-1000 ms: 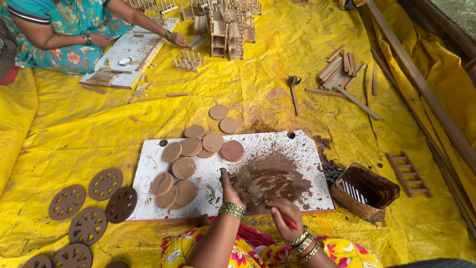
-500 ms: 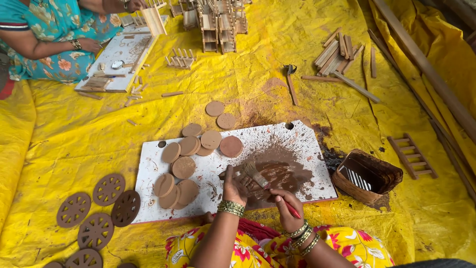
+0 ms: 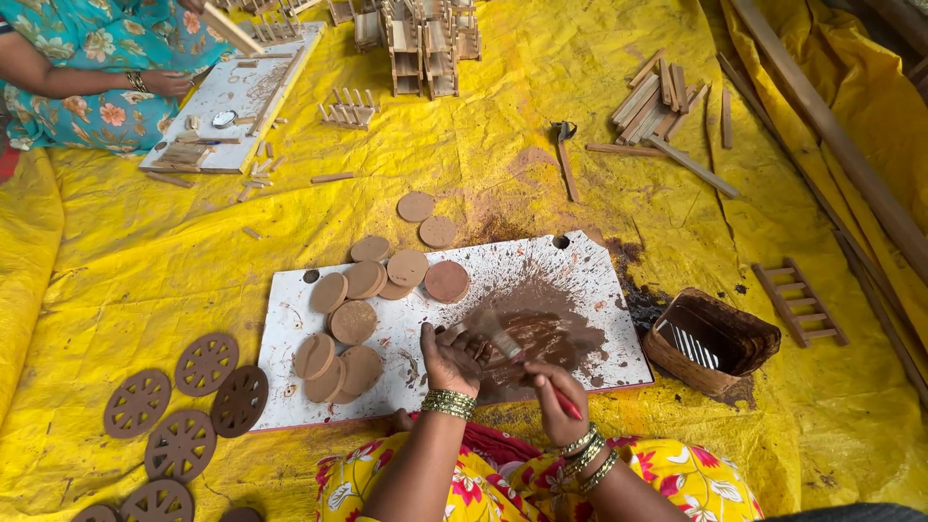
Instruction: The person sits on the floor and uses a brush to apply brown pigment from a pile on a white board onto round wooden disc pieces, coating one disc at a time and setting coated discs with the finished pile. A second woman works on wooden toy parts nearby.
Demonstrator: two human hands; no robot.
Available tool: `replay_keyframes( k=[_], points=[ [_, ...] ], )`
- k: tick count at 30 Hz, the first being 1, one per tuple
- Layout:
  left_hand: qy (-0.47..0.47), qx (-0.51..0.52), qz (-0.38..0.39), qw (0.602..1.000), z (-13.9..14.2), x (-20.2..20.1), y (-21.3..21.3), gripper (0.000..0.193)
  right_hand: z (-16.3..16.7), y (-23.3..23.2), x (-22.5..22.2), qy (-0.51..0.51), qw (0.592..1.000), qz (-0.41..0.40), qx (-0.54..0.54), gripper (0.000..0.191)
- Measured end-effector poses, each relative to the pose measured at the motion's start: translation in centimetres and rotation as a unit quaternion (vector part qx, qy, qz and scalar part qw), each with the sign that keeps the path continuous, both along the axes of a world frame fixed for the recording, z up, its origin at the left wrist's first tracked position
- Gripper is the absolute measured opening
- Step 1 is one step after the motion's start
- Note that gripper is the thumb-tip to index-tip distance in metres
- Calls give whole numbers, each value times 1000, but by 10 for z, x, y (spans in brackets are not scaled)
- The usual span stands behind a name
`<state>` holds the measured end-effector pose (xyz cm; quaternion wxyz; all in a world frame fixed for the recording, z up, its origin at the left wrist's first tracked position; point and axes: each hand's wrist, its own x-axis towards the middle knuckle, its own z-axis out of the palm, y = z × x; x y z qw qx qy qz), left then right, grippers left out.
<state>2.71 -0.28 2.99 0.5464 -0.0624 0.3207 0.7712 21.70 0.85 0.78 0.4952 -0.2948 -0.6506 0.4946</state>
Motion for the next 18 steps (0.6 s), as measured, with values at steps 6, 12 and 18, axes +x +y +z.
replay_keyframes(
  k=[6,12,18],
  points=[
    [-30,4,-28,999,-5,-4,3,72,4,-2,4,57,998,5,20,21],
    [-50,5,-48,998,-7,-3,1,79,7,6,3,36,996,-26,-72,23],
    [-46,4,-57,997,8,-1,2,79,11,7,5,61,998,12,-29,25]
  ],
)
